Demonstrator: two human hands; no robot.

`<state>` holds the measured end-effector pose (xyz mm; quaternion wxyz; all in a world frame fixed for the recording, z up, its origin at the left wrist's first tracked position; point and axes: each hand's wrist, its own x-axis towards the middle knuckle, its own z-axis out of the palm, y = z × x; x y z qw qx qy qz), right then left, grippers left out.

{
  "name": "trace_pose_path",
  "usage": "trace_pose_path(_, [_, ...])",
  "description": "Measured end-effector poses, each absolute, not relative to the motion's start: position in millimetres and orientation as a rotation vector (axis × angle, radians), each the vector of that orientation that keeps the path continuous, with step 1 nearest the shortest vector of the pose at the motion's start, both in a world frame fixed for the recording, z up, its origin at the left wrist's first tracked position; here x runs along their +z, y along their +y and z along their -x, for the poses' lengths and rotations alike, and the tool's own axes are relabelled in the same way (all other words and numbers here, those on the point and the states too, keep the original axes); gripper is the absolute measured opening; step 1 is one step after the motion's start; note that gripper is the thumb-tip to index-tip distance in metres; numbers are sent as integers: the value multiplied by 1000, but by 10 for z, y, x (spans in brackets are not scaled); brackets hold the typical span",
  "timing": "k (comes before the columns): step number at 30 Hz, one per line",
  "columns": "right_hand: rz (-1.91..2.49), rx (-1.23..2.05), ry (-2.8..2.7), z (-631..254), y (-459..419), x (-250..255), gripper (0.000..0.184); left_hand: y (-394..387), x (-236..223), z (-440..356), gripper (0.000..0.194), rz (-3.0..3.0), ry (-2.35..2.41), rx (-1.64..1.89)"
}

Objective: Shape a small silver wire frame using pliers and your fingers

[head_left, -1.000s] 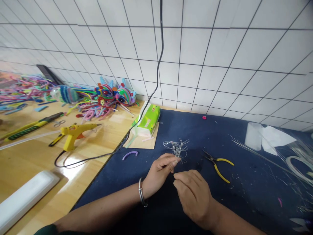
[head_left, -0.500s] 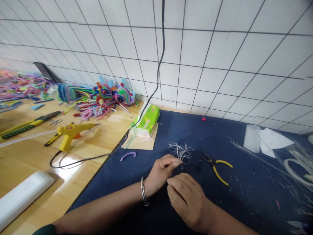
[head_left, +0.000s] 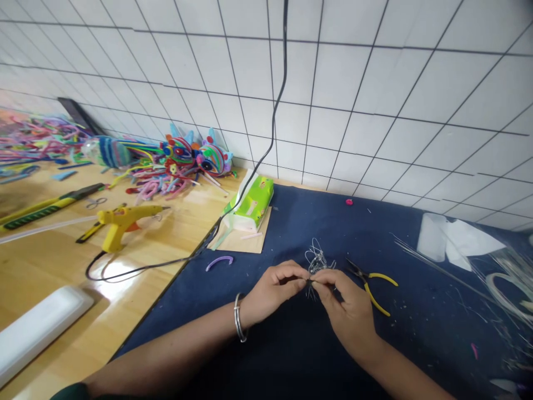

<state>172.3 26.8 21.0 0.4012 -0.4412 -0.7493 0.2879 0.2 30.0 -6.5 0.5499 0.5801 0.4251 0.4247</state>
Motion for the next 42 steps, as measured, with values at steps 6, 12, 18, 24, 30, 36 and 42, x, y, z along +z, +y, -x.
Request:
trace_pose_path(6, [1166,849,-1830,-1710,330,226,7,293,-98,-26,12,-1125,912,1067])
trace_pose_path(12, [1212,924,-1832,-1683,334,258,9,293,-78,-2,10,-1291,1042,1130])
trace_pose_path(18, [1284,886,-1778,-1749,363,288,8,299,21,44,6,-1831,1147,1103])
trace_pose_path(24, [1327,840,-1784,-1852,444,431,11,333,69,22,16,-2098,1126,851])
trace_pose_path(30, [1282,675,-1928,-1823,450,554,12,336,64,43,35,-2208,1136,757])
trace_pose_path(36, [1283,725,-1976,-1753,401,651,10,317,127,17,38,-2141,1123,784])
trace_pose_path(42, [1191,770,-1934,-1756,293,575,11,316,177,16,26,-1616,1046,829])
